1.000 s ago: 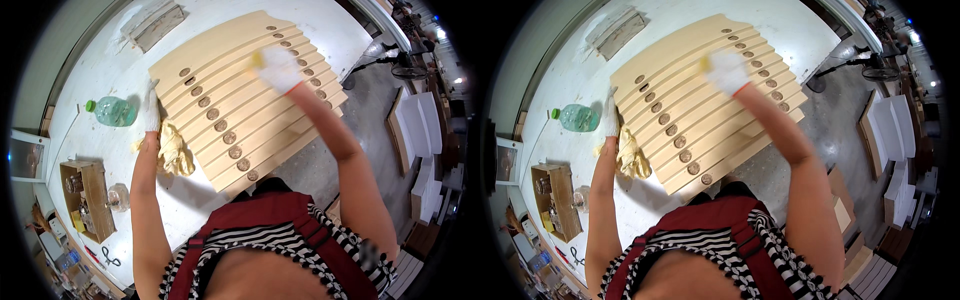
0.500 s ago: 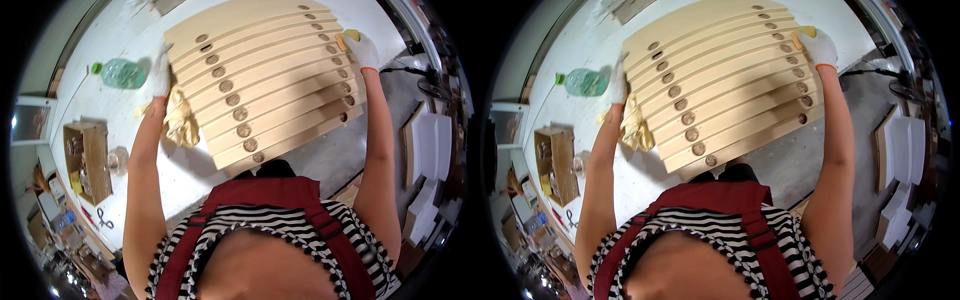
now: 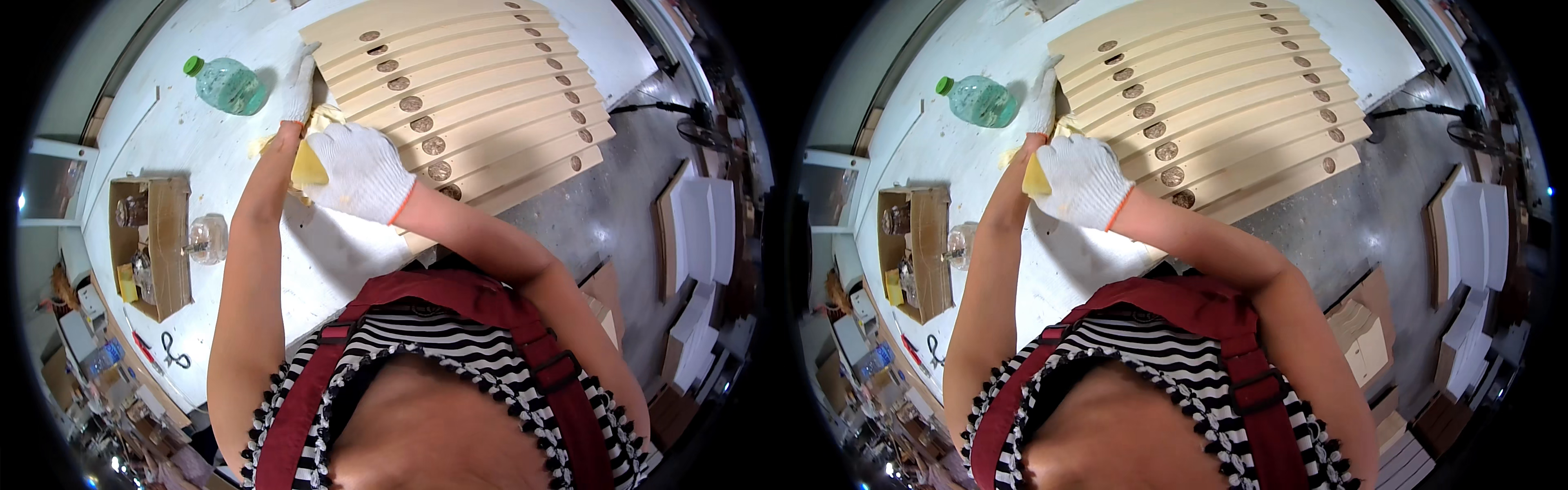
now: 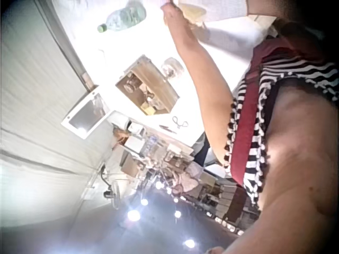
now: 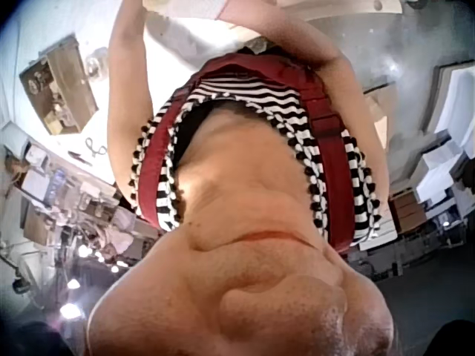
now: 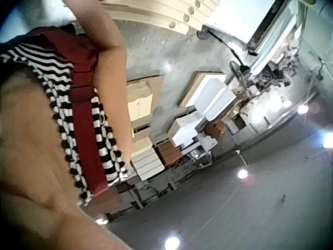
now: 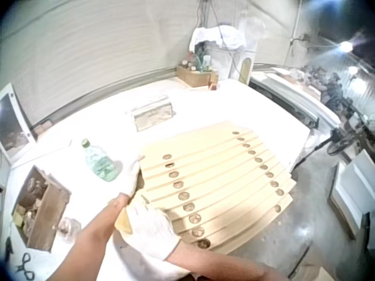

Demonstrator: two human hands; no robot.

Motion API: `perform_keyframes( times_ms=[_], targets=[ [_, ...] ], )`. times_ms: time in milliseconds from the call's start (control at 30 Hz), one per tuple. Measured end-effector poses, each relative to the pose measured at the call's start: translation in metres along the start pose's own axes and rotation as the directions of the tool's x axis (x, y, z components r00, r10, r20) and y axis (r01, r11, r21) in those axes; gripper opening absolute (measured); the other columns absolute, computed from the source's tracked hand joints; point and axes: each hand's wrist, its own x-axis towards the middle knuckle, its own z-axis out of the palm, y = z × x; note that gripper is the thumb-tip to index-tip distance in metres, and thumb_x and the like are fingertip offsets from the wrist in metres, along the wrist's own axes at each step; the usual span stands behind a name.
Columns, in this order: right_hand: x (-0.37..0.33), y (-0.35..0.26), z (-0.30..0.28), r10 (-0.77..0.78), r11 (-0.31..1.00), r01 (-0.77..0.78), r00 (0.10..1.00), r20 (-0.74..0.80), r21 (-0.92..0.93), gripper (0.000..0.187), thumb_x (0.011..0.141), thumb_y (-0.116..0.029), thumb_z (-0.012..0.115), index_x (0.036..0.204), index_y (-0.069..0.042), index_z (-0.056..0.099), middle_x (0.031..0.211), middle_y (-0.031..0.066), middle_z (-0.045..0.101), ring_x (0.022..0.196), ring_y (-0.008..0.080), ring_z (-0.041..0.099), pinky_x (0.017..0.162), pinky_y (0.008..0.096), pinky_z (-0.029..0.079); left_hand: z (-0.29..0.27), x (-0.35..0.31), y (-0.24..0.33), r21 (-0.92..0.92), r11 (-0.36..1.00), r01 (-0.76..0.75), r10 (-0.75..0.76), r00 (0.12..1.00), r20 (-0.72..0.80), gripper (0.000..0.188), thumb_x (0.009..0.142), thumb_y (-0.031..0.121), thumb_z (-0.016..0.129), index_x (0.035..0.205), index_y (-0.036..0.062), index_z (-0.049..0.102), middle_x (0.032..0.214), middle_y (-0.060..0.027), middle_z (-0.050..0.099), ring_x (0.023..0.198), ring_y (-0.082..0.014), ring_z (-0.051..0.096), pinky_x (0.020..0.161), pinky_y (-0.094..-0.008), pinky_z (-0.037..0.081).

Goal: The person applies a substance from a small tin onto a foam sponge using a wooden stick, then wipes the sponge over several stacked wooden planks with circular holes, and finally buffs the planks using a yellow cloth before stacking them.

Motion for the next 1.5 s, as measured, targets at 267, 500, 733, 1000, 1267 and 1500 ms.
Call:
perform_keyframes(
  times_ms=[267, 500, 733, 1000, 1267, 1500],
  targets=[
    [-0.020, 0.068, -0.036, 0.006, 0.949, -0.014, 1.000, -0.025, -0.316, 0.030, 0.074, -0.030, 0.068, 0.091, -0.006, 0.059, 0.083, 0.0128, 0.060, 0.082, 0.0314, 0.061, 0.072, 0.0431, 0.049, -0.005, -0.004, 0.005, 0.144, 0.989, -0.045, 0.047, 0.999, -0.011, 0.043, 0.101, 0.032, 0.038, 0.128, 0.0028, 0.056, 0.139, -0.0149, 0.049, 0.137, -0.0265, 0.035, 0.113, -0.0338, 0.022],
    [-0.050, 0.287, -0.182, 0.350, 0.700, -0.489, 0.870, -0.347, -0.520, 0.042, 0.080, -0.046, 0.063, 0.096, -0.007, 0.065, 0.091, 0.0157, 0.066, 0.085, 0.0323, 0.064, 0.075, 0.0414, 0.052, 0.008, -0.005, 0.023, 0.197, 0.980, 0.025, -0.023, 1.000, -0.012, 0.044, 0.102, 0.031, 0.036, 0.129, 0.0017, 0.054, 0.139, -0.0166, 0.049, 0.134, -0.0267, 0.038, 0.112, -0.0335, 0.024],
    [-0.107, 0.433, -0.300, 0.580, 0.636, -0.761, 0.583, -0.569, -0.132, 0.054, 0.076, -0.051, 0.061, 0.106, -0.007, 0.070, 0.099, 0.0185, 0.070, 0.094, 0.0331, 0.066, 0.082, 0.0385, 0.051, 0.015, -0.001, 0.025, 0.208, 0.977, 0.052, -0.052, 0.999, -0.008, 0.044, 0.102, 0.029, 0.034, 0.131, 0.0009, 0.052, 0.137, -0.0176, 0.050, 0.132, -0.0264, 0.040, 0.111, -0.0329, 0.026],
    [-0.087, 0.341, -0.236, 0.563, 0.624, -0.724, 0.677, -0.474, -0.294, 0.055, 0.078, -0.052, 0.061, 0.104, -0.005, 0.068, 0.099, 0.0200, 0.068, 0.094, 0.0369, 0.064, 0.081, 0.0411, 0.049, 0.003, -0.005, 0.013, 0.258, 0.962, 0.094, -0.093, 0.996, -0.017, 0.045, 0.102, 0.028, 0.032, 0.133, 0.0001, 0.049, 0.136, -0.0188, 0.051, 0.129, -0.0262, 0.044, 0.110, -0.0324, 0.029],
    [-0.075, 0.193, -0.095, 0.195, 0.927, -0.286, 0.920, -0.340, -0.242, 0.039, 0.079, -0.045, 0.064, 0.093, -0.009, 0.068, 0.086, 0.0153, 0.066, 0.080, 0.0360, 0.063, 0.072, 0.0457, 0.051, 0.002, 0.001, 0.008, 0.079, 0.997, -0.020, 0.019, 1.000, 0.004, 0.041, 0.100, 0.029, 0.040, 0.127, 0.0047, 0.058, 0.139, -0.0144, 0.050, 0.133, -0.0251, 0.040, 0.112, -0.0314, 0.024],
    [-0.052, -0.007, 0.007, 0.154, 0.988, -0.151, 0.980, 0.128, -0.037, 0.038, 0.072, -0.038, 0.066, 0.091, -0.005, 0.065, 0.088, 0.0142, 0.065, 0.082, 0.0293, 0.065, 0.072, 0.0406, 0.054, -0.007, -0.008, 0.036, 0.023, 0.995, 0.095, -0.092, 0.991, -0.092, 0.049, 0.099, 0.031, 0.043, 0.138, 0.0018, 0.047, 0.141, -0.0142, 0.047, 0.133, -0.0238, 0.041, 0.110, -0.0307, 0.029]
  ],
)
